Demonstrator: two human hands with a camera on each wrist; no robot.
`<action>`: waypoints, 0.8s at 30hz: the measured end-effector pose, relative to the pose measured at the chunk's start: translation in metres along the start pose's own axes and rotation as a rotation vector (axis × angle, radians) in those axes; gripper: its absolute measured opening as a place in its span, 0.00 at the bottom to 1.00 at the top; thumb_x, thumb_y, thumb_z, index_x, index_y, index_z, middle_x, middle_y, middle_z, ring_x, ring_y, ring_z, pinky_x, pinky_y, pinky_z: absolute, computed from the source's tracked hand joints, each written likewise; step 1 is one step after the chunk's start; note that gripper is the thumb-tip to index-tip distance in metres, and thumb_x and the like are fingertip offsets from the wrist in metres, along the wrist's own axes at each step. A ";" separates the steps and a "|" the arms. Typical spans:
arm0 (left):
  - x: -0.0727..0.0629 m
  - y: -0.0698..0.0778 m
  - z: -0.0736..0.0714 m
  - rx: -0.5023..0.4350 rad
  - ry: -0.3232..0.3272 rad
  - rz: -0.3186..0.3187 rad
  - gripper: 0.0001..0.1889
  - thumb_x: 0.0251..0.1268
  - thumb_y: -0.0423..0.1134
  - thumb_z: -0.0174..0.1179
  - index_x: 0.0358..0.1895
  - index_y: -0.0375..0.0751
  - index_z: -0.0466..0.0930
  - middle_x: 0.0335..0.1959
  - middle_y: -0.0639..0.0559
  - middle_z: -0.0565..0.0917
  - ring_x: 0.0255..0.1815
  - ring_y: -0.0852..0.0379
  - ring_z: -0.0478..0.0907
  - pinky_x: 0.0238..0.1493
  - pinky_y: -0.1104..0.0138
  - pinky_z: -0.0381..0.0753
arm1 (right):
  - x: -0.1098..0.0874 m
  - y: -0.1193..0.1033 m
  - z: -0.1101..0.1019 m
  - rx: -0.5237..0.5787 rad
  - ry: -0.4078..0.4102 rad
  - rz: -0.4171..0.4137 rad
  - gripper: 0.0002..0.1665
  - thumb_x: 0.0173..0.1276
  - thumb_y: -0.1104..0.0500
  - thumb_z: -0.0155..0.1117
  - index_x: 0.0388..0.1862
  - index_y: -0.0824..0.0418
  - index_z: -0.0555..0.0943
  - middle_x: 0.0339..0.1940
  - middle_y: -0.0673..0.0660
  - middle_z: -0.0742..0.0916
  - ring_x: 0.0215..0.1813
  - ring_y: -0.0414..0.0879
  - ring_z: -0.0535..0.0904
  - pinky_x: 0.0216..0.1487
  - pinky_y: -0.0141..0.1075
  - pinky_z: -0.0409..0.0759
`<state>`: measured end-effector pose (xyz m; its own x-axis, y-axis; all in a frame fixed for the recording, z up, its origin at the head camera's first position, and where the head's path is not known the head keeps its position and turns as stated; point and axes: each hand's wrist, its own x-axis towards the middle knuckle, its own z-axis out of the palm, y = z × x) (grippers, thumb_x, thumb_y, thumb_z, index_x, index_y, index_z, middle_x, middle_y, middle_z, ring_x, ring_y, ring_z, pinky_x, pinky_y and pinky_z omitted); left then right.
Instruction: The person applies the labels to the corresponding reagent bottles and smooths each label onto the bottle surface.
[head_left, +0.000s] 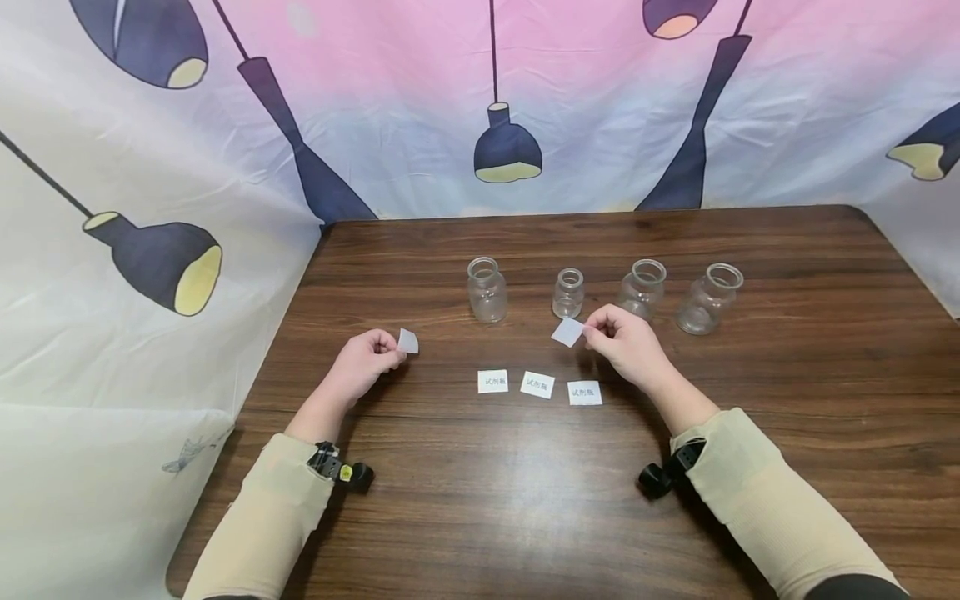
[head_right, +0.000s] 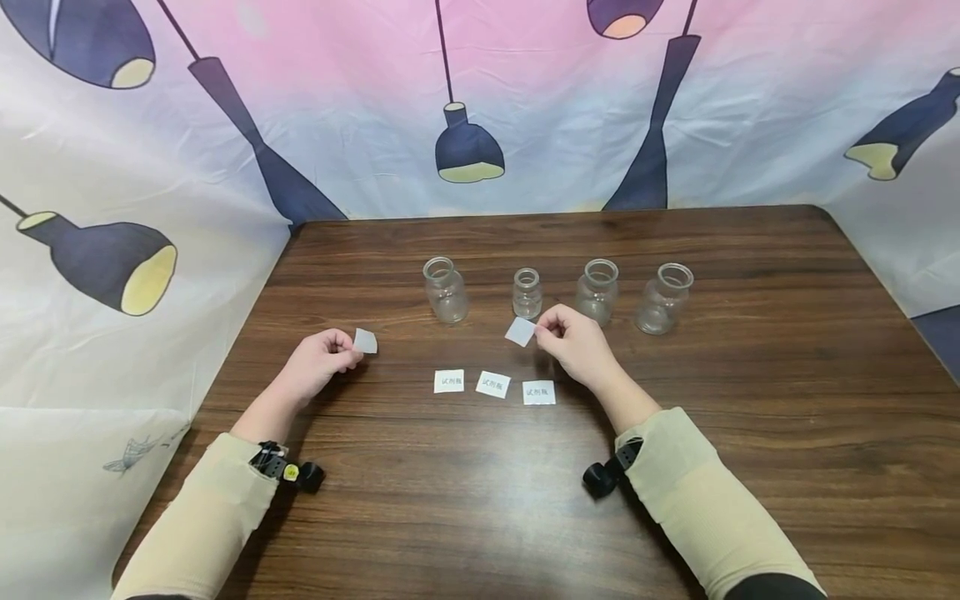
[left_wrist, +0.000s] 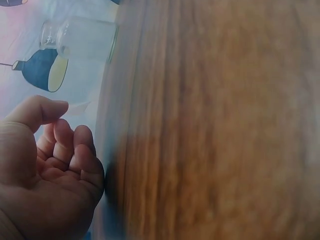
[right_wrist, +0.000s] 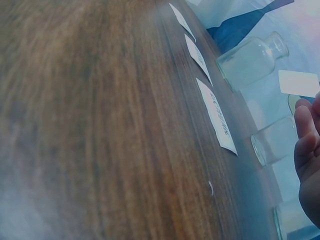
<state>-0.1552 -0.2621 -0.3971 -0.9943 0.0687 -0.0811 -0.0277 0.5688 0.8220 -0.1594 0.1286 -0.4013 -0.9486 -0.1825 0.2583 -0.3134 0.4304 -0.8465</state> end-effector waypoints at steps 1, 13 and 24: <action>0.000 0.000 -0.001 0.001 -0.001 -0.005 0.06 0.56 0.33 0.59 0.32 0.34 0.72 0.24 0.51 0.76 0.27 0.55 0.72 0.29 0.68 0.72 | 0.000 0.000 0.000 0.001 -0.001 0.001 0.02 0.62 0.67 0.60 0.29 0.63 0.77 0.21 0.54 0.81 0.25 0.41 0.75 0.26 0.29 0.70; -0.006 -0.004 -0.012 -0.019 0.016 -0.060 0.09 0.60 0.31 0.52 0.39 0.29 0.75 0.28 0.46 0.79 0.31 0.56 0.75 0.35 0.67 0.75 | 0.000 0.001 0.003 0.001 -0.006 -0.009 0.02 0.62 0.67 0.60 0.29 0.63 0.77 0.21 0.54 0.81 0.26 0.41 0.75 0.27 0.29 0.70; -0.005 -0.009 -0.014 -0.012 0.051 -0.044 0.07 0.61 0.35 0.57 0.33 0.32 0.74 0.24 0.50 0.79 0.28 0.55 0.74 0.32 0.68 0.74 | 0.001 0.000 0.004 -0.009 -0.013 -0.011 0.02 0.62 0.66 0.60 0.30 0.63 0.77 0.21 0.54 0.82 0.25 0.42 0.75 0.26 0.29 0.69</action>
<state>-0.1512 -0.2788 -0.3966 -0.9961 0.0017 -0.0883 -0.0722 0.5605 0.8250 -0.1601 0.1253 -0.4033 -0.9445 -0.1989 0.2614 -0.3241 0.4361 -0.8395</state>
